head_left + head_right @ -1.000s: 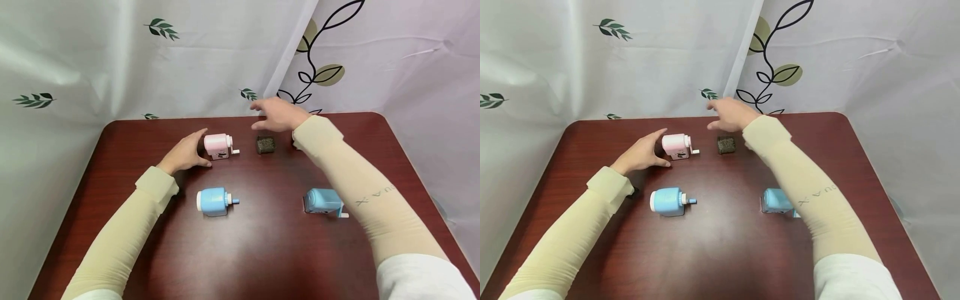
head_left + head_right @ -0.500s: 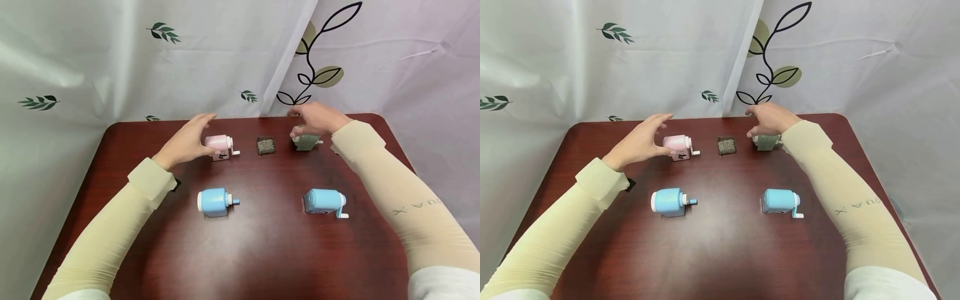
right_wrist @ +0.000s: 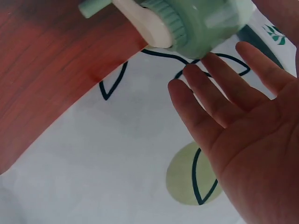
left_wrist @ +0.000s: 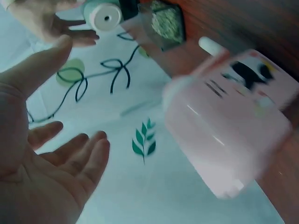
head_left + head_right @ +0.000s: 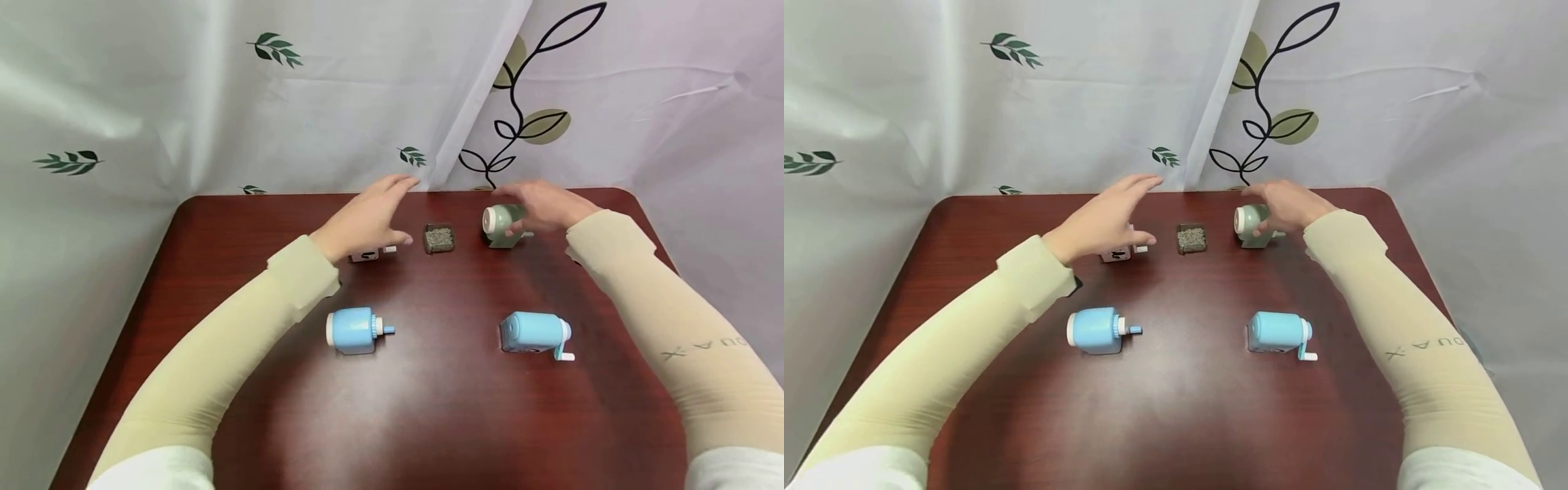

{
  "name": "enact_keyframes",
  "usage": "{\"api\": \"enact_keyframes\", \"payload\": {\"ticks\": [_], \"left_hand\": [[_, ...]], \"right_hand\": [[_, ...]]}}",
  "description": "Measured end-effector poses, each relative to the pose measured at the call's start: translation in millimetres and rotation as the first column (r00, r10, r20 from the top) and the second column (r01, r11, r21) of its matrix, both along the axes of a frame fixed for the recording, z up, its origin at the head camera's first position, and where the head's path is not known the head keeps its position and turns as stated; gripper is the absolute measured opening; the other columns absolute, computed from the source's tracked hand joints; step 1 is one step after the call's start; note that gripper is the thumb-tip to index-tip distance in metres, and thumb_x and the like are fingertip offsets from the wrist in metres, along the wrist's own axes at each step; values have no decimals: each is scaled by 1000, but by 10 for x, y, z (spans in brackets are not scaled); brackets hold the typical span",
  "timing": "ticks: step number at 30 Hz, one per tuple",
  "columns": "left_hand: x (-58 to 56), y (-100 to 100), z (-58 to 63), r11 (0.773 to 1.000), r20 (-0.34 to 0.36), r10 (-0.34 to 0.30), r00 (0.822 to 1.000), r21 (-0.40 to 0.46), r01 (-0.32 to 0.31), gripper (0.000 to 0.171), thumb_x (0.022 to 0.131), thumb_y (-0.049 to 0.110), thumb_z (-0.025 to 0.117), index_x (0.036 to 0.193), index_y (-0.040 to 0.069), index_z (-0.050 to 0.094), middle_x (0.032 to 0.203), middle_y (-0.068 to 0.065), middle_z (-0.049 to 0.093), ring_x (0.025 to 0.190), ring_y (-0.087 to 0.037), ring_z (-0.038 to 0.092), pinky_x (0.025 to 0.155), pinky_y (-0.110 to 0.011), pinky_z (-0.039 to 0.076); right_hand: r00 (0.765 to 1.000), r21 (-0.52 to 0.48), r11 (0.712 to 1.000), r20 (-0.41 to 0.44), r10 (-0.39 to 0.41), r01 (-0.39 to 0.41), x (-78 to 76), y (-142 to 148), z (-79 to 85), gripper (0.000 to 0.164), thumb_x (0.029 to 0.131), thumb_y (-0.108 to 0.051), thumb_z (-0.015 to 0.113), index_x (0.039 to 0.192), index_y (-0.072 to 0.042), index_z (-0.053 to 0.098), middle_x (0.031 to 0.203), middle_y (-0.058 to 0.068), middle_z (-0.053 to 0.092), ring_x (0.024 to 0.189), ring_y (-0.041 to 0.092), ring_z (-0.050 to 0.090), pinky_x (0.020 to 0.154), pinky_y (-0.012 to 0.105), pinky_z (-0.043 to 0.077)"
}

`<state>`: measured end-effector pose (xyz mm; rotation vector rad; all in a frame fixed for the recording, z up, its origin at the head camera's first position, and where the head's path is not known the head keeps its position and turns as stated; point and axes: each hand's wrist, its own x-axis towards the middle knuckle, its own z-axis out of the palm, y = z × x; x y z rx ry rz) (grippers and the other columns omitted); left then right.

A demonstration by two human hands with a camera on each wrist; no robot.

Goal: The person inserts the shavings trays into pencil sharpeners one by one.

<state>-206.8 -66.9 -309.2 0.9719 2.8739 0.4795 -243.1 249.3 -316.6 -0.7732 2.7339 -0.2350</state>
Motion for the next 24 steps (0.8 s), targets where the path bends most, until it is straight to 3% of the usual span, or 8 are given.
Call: {"api": "enact_keyframes", "payload": {"ticks": [2, 11, 20, 24], "left_hand": [[-45, 139, 5, 999, 13, 6, 1000, -45, -5, 94, 75, 38, 75, 147, 12, 21, 147, -8, 27, 133, -23, 31, 107, -33, 27], [-191, 621, -139, 975, 74, 37, 997, -219, -20, 92, 73, 34, 78, 143, 5, 27, 137, -14, 38, 117, -27, 47, 97, -35, 39], [-240, 785, -301, 933, 135, 143, 980, -349, -88, 76, 71, 35, 79, 130, 10, 40, 129, -12, 42, 110, -29, 48, 84, -40, 47], [-257, 816, -379, 921, 145, 161, 976, -378, -96, 73, 70, 35, 80, 128, 9, 42, 124, -11, 45, 109, -28, 48, 83, -39, 47]], "right_hand": [[1000, -3, 1000, 3, -1, 1, -1, 10, -10, 71, 71, -20, 80, 131, -4, 47, 128, 19, 51, 117, 36, 46, 96, 49, 36], [1000, 27, 1000, -6, 13, -13, -11, 23, -42, 68, 70, -19, 80, 129, -4, 50, 123, 19, 53, 111, 36, 48, 91, 48, 40], [1000, -7, 1000, -21, 19, -19, -1, 69, -86, 65, 70, -19, 81, 127, -6, 52, 123, 18, 53, 108, 33, 49, 89, 47, 41], [999, -15, 1000, -27, 27, -27, -2, 59, -102, 65, 70, -21, 81, 127, -8, 52, 122, 18, 54, 108, 32, 50, 89, 47, 41]]}}
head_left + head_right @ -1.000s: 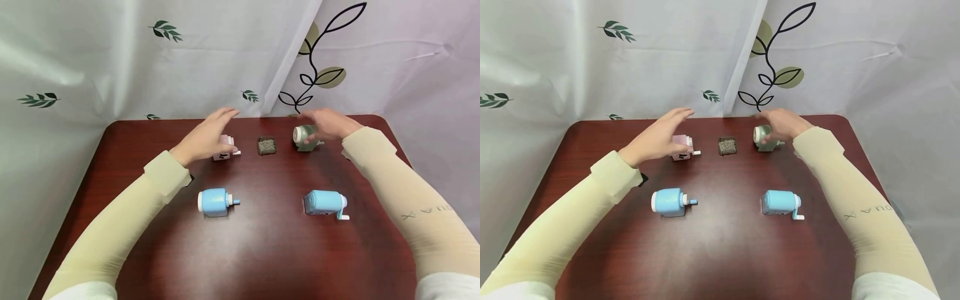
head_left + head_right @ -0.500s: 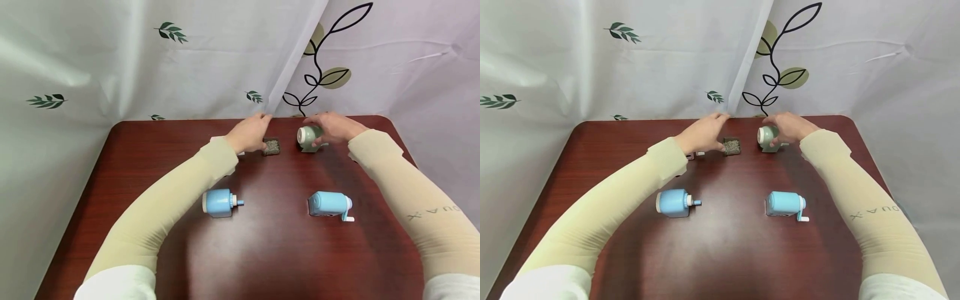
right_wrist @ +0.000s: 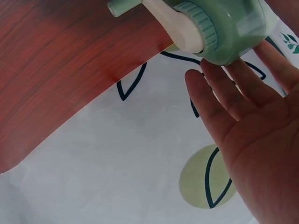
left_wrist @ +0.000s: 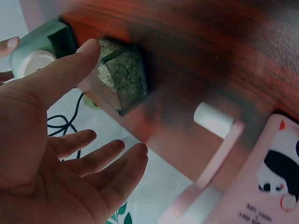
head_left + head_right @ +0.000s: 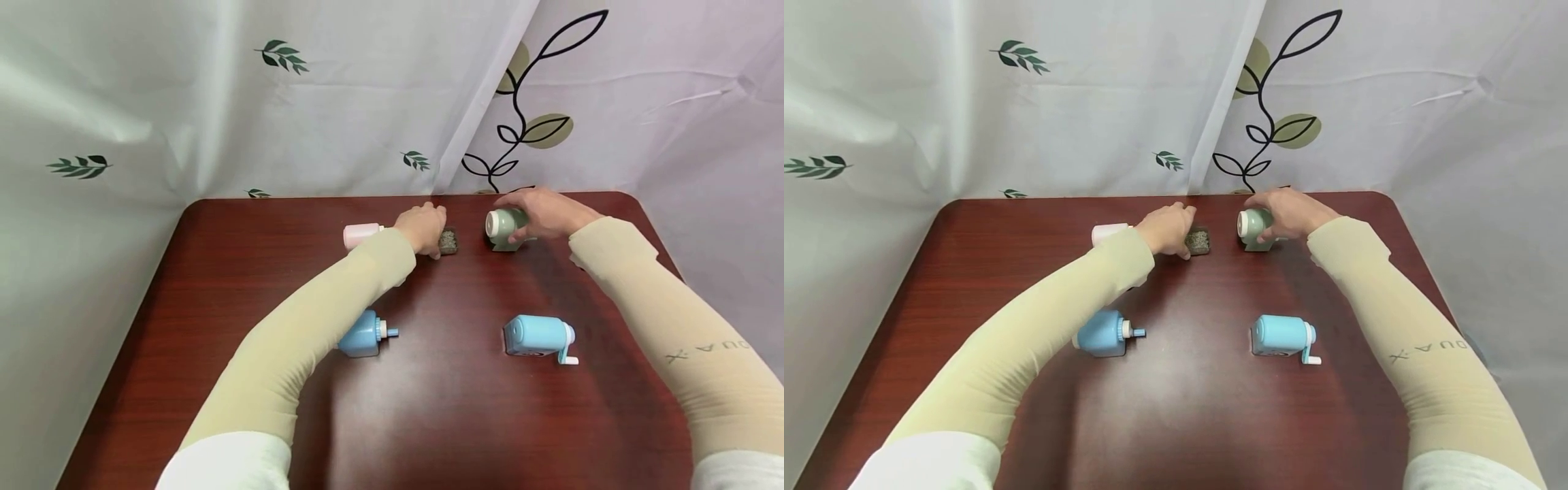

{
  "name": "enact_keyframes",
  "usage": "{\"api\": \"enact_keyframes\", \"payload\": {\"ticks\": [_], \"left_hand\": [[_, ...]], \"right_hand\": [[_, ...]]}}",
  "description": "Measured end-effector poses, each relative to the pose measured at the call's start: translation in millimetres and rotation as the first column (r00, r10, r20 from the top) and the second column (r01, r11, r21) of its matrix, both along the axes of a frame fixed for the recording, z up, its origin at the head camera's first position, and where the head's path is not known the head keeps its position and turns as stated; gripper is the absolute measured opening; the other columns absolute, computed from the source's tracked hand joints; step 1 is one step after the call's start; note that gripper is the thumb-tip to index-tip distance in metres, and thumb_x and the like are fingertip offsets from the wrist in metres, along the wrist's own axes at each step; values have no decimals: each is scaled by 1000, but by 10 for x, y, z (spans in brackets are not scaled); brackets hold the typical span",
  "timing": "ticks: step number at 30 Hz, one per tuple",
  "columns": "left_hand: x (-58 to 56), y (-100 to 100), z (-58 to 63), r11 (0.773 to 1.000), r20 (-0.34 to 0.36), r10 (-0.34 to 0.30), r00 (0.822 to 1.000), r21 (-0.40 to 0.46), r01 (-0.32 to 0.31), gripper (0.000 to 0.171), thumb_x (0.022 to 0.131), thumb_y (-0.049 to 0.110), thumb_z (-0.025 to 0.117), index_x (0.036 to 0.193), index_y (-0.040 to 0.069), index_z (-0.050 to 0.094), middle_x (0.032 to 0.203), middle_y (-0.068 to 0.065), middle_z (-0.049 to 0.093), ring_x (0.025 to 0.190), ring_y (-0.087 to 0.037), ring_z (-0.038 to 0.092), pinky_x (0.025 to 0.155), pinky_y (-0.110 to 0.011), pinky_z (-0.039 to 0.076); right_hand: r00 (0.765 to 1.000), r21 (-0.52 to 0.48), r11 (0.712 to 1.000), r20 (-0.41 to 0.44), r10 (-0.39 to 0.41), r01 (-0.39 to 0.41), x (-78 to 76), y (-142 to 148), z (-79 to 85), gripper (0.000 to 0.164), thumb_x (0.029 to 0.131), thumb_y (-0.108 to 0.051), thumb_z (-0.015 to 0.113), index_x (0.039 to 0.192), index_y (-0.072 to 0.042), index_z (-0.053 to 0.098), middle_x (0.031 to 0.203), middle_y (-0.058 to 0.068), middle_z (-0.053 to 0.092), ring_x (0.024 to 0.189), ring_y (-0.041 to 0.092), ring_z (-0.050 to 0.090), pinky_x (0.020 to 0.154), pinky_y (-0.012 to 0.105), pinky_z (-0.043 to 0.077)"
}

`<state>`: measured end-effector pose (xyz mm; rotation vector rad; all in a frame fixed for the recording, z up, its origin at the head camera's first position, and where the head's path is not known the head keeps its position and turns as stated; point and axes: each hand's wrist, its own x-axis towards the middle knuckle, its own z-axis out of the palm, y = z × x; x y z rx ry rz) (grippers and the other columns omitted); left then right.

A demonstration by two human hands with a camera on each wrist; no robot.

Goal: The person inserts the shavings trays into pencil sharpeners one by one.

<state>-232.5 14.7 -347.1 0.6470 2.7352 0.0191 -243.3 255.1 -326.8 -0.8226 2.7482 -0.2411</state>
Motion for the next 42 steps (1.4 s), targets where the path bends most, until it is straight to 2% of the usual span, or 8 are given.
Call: {"api": "enact_keyframes", "payload": {"ticks": [6, 13, 18, 26, 42], "left_hand": [[-26, 45, -111, 1000, -2, 2, 1000, -29, -2, 72, 69, 34, 80, 126, 10, 43, 123, -9, 48, 111, -25, 49, 84, -38, 47], [-54, 66, -193, 1000, -13, 26, 1000, 4, -26, 45, 68, 23, 81, 103, 14, 55, 106, -4, 59, 93, -19, 59, 69, -37, 52], [-73, 68, -230, 998, -28, 42, 999, 37, -41, 39, 69, 21, 80, 98, 14, 56, 104, -4, 60, 90, -18, 59, 69, -39, 52], [-85, 75, -224, 995, -71, 56, 996, 92, -49, 38, 71, 23, 76, 100, 11, 54, 99, -4, 59, 88, -16, 58, 69, -37, 51], [-64, 171, -179, 992, -91, 1, 996, 126, 11, 35, 74, 28, 74, 99, 12, 55, 96, -1, 59, 87, -15, 58, 71, -34, 50]], "right_hand": [[1000, -6, 1000, -3, -1, 0, 8, 5, -3, 64, 70, -21, 81, 127, -8, 53, 123, 16, 54, 110, 32, 49, 90, 47, 40], [1000, -12, 1000, -3, -12, 12, 8, 39, -21, 62, 71, -20, 80, 126, -8, 54, 122, 14, 55, 110, 30, 49, 90, 46, 40], [1000, -10, 1000, -7, -15, 15, -3, 40, -12, 63, 71, -20, 80, 126, -8, 53, 122, 14, 55, 110, 30, 49, 91, 46, 40], [999, -2, 999, 8, -33, 33, -4, 56, -23, 63, 71, -20, 79, 127, -9, 52, 123, 13, 54, 111, 30, 49, 92, 46, 39], [999, 1, 999, -3, -33, 33, -18, 23, -34, 58, 73, -19, 79, 125, -10, 56, 117, 13, 59, 105, 29, 54, 88, 45, 42]]}}
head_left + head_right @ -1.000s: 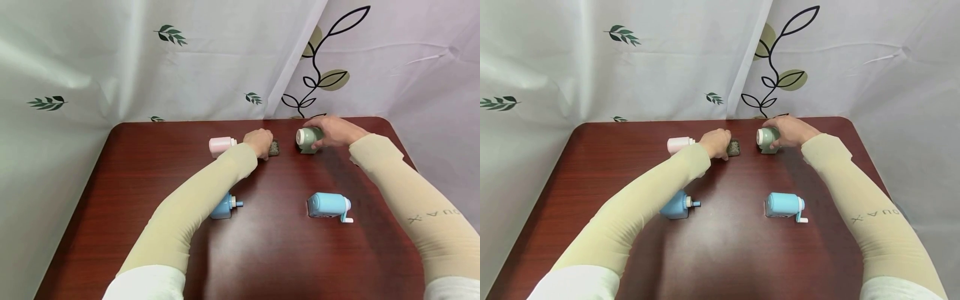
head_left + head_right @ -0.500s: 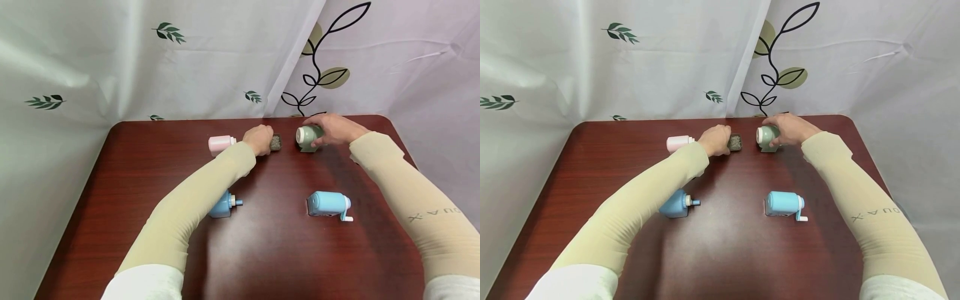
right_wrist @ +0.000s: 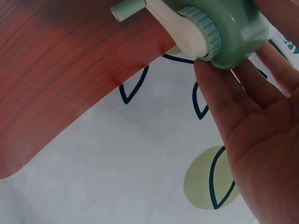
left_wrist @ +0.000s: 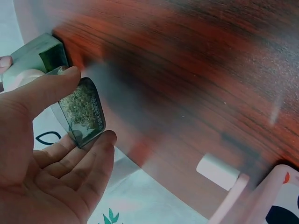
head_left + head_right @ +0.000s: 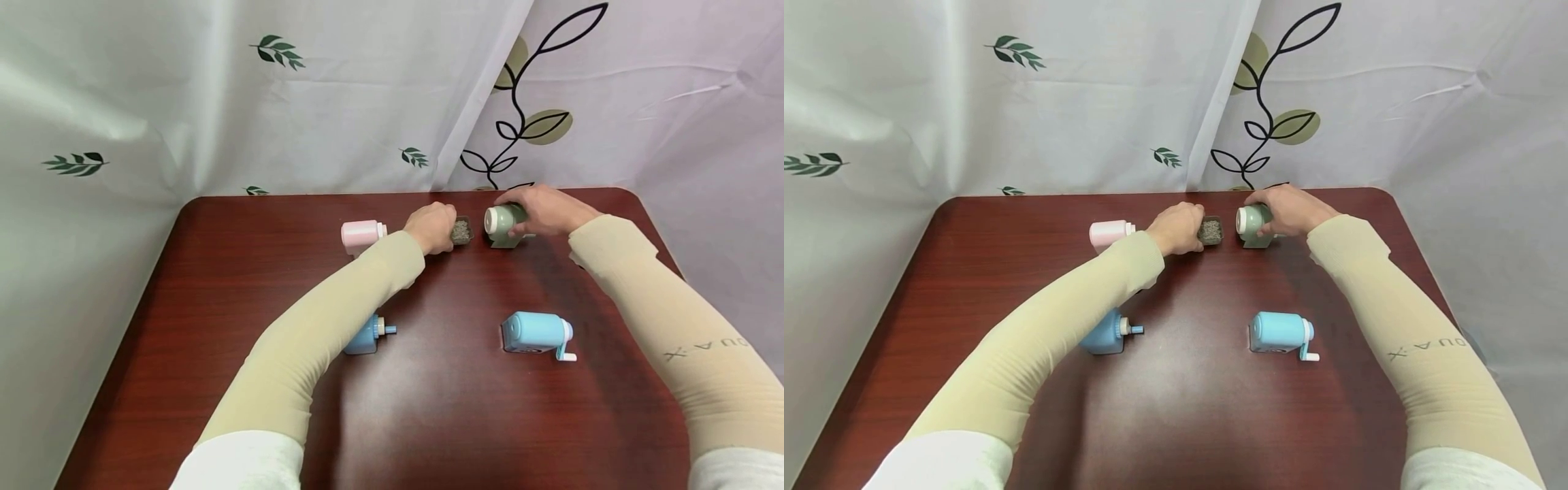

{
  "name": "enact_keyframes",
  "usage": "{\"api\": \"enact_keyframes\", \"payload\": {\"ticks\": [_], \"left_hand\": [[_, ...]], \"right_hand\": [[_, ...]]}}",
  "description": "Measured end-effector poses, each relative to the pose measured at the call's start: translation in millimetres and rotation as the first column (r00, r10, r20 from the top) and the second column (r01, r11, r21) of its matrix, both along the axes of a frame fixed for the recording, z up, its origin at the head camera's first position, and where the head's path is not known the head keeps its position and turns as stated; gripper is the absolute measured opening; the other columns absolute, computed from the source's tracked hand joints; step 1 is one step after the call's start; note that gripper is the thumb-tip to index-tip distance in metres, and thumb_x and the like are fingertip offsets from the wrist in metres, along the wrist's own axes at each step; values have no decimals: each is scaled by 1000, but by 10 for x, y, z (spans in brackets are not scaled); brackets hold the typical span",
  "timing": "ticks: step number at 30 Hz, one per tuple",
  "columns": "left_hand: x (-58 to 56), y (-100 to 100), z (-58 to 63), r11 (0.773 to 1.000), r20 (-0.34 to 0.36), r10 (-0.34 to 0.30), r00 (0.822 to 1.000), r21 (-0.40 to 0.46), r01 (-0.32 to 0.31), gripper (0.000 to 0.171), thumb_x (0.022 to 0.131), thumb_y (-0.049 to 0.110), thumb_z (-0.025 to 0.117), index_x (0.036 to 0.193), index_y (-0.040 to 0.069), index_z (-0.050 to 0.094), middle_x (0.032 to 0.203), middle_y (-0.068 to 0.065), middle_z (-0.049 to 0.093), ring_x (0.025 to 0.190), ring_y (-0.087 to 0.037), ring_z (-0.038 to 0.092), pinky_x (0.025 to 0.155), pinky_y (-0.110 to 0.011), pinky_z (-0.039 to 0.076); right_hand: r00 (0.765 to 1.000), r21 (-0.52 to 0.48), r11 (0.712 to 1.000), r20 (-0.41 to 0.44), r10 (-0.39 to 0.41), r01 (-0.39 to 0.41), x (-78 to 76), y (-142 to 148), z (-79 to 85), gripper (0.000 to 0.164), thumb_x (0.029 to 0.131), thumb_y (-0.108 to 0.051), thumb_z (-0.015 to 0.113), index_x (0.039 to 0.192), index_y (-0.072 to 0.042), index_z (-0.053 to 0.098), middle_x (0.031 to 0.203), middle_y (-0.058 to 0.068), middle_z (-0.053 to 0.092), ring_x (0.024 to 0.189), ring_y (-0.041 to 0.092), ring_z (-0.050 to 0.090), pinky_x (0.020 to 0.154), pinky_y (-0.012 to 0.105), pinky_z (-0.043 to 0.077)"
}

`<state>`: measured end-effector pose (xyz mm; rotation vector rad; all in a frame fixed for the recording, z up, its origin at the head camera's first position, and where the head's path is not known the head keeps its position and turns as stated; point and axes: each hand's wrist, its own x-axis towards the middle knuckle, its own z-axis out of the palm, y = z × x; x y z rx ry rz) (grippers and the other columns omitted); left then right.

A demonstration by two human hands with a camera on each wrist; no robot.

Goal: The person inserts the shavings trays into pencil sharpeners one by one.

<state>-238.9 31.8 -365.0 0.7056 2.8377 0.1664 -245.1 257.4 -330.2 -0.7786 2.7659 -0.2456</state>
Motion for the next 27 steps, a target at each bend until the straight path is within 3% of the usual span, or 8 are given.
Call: {"api": "enact_keyframes", "payload": {"ticks": [11, 20, 27], "left_hand": [[10, 97, 23, 1000, 12, -14, 1000, -12, 14, 31, 76, 28, 72, 99, 14, 57, 97, 1, 59, 85, -14, 58, 69, -34, 50], [-5, 241, 58, 999, 52, -31, 998, -22, 32, 13, 79, 24, 71, 81, 18, 59, 83, 5, 60, 77, -12, 58, 63, -35, 50], [-39, 325, 100, 998, 50, -45, 998, -34, 46, 9, 80, 20, 69, 85, 18, 62, 85, 5, 61, 75, -13, 58, 61, -35, 51]], "right_hand": [[999, -39, 999, 44, -27, 28, 2, 67, 38, 52, 75, -18, 78, 121, -9, 56, 113, 13, 59, 100, 28, 55, 83, 45, 44], [999, -56, 998, 37, -34, 36, 0, 119, 27, 51, 73, -13, 79, 117, -8, 55, 109, 12, 59, 96, 27, 55, 82, 43, 43], [999, -82, 996, 34, -29, 32, 19, 130, 38, 50, 72, -12, 79, 114, -8, 55, 107, 12, 61, 93, 26, 56, 81, 43, 43]]}}
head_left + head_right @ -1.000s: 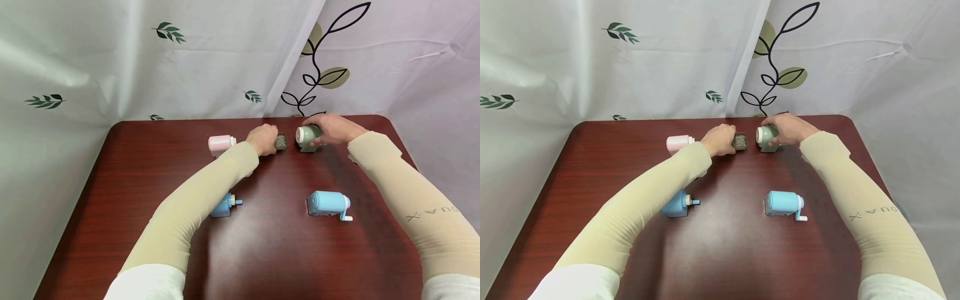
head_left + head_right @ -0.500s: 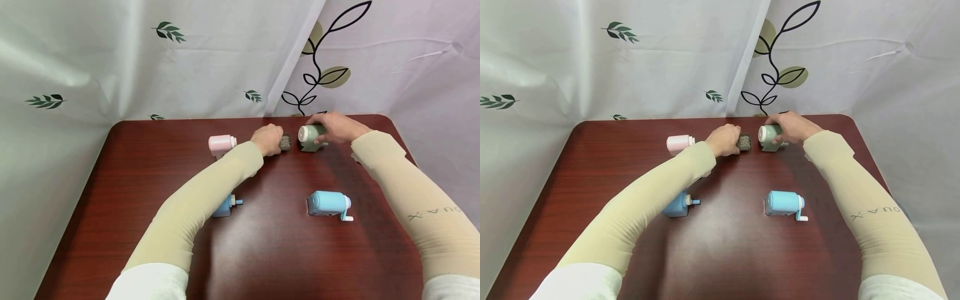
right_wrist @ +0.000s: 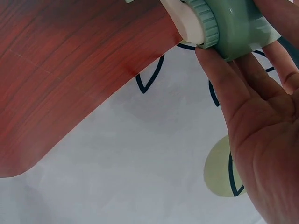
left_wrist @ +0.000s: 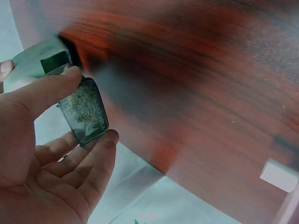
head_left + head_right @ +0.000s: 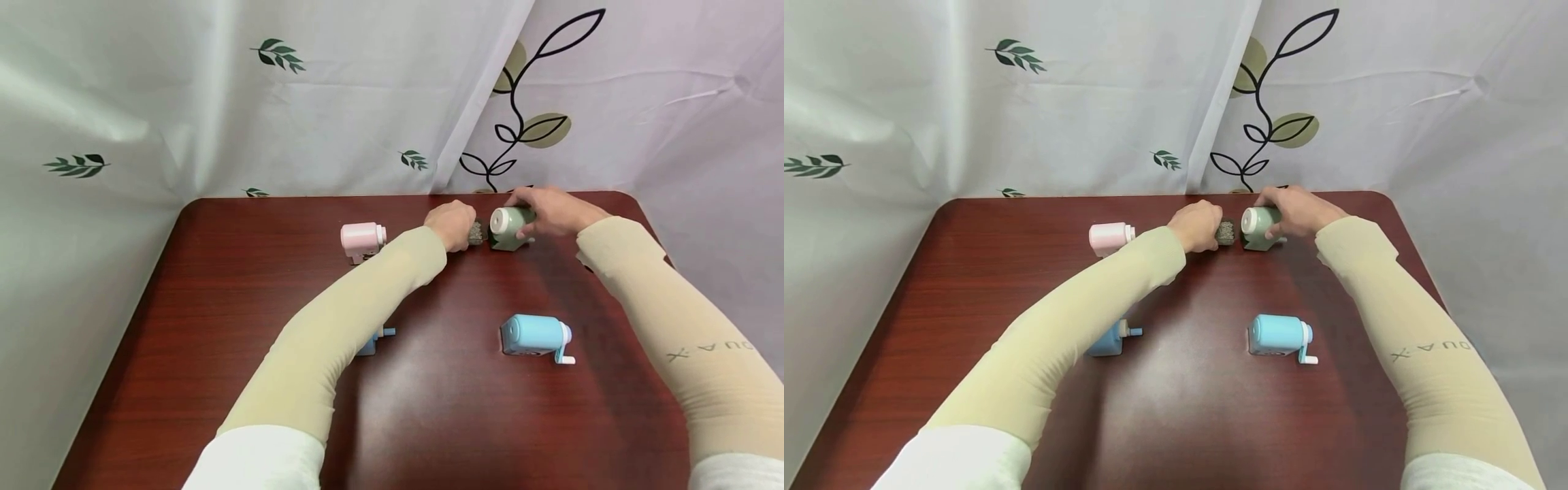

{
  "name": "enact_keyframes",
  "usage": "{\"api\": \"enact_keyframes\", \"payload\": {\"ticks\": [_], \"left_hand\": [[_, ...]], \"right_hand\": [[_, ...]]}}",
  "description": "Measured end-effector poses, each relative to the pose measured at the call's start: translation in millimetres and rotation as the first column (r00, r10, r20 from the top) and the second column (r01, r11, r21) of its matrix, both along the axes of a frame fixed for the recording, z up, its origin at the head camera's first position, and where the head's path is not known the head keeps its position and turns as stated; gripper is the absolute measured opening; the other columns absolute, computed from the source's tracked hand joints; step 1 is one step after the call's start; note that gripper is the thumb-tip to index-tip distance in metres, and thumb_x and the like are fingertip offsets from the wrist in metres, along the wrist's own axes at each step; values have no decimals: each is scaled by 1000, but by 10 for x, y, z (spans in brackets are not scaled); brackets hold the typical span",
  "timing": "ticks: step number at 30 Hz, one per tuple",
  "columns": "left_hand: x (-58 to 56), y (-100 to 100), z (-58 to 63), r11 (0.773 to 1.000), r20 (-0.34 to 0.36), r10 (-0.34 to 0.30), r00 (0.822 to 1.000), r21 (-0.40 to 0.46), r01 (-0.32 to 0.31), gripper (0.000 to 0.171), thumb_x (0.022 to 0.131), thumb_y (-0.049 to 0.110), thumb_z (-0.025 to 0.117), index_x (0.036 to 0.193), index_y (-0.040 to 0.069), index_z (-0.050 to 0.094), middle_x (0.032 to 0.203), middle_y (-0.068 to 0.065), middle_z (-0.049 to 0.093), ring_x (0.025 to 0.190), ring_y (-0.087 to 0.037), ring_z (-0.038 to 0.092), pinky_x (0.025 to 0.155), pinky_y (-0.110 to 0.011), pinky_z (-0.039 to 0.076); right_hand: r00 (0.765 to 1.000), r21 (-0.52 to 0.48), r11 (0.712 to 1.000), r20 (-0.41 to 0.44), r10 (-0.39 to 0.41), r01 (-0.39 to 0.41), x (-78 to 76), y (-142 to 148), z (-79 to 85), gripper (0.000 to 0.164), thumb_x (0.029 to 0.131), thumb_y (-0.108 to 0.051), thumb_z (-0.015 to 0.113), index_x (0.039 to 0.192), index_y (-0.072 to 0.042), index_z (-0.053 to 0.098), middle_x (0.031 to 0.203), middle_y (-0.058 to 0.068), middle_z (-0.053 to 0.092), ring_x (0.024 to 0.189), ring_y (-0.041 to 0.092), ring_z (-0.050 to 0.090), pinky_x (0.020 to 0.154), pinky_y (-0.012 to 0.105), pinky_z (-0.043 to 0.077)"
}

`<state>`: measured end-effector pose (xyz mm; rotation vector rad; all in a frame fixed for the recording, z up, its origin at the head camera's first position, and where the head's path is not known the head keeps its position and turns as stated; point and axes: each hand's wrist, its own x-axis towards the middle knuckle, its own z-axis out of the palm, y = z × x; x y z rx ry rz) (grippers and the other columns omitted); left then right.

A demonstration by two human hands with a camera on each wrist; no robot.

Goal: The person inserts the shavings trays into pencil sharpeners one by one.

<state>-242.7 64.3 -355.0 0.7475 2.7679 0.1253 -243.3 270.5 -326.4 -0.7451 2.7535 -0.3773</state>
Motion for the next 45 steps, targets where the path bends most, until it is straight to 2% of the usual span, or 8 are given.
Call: {"api": "enact_keyframes", "payload": {"ticks": [9, 19, 27, 38, 45], "left_hand": [[-24, 67, 24, 1000, 7, 4, 1000, 12, -4, 5, 83, 15, 63, 86, 18, 62, 86, 4, 60, 74, -13, 57, 58, -34, 49], [-42, 141, -34, 1000, 9, 14, 1000, 15, -14, 7, 80, 15, 67, 85, 18, 62, 92, 4, 62, 77, -13, 58, 60, -34, 50], [-38, 213, -57, 1000, 21, 3, 1000, 3, -3, 16, 80, 19, 70, 95, 18, 64, 100, 3, 63, 83, -13, 59, 64, -35, 51], [-27, 298, -79, 999, 19, 24, 1000, 33, -24, 28, 77, 19, 74, 103, 19, 64, 104, 5, 63, 87, -12, 60, 70, -34, 51], [-36, 330, -97, 999, 5, 23, 1000, 32, -23, 27, 77, 21, 74, 102, 18, 63, 102, 6, 62, 86, -11, 58, 69, -33, 50]], "right_hand": [[1000, -7, 1000, 8, -9, 10, -7, 5, -20, 48, 72, -12, 80, 113, -9, 55, 106, 12, 61, 93, 26, 56, 80, 42, 43], [1000, -2, 1000, 9, -7, 7, -19, 12, -41, 49, 71, -12, 80, 112, -10, 54, 107, 10, 61, 93, 24, 56, 81, 41, 43], [1000, 8, 1000, 5, -9, 9, -12, 19, -26, 49, 71, -12, 80, 113, -11, 55, 106, 9, 61, 93, 24, 55, 81, 40, 43], [1000, -15, 1000, 9, -2, 2, -19, 32, -48, 49, 71, -12, 80, 113, -10, 54, 107, 9, 61, 93, 23, 56, 81, 40, 44], [1000, -8, 1000, 9, -4, 4, -26, 32, -53, 49, 71, -13, 80, 112, -12, 54, 107, 8, 61, 93, 23, 56, 80, 40, 43]]}}
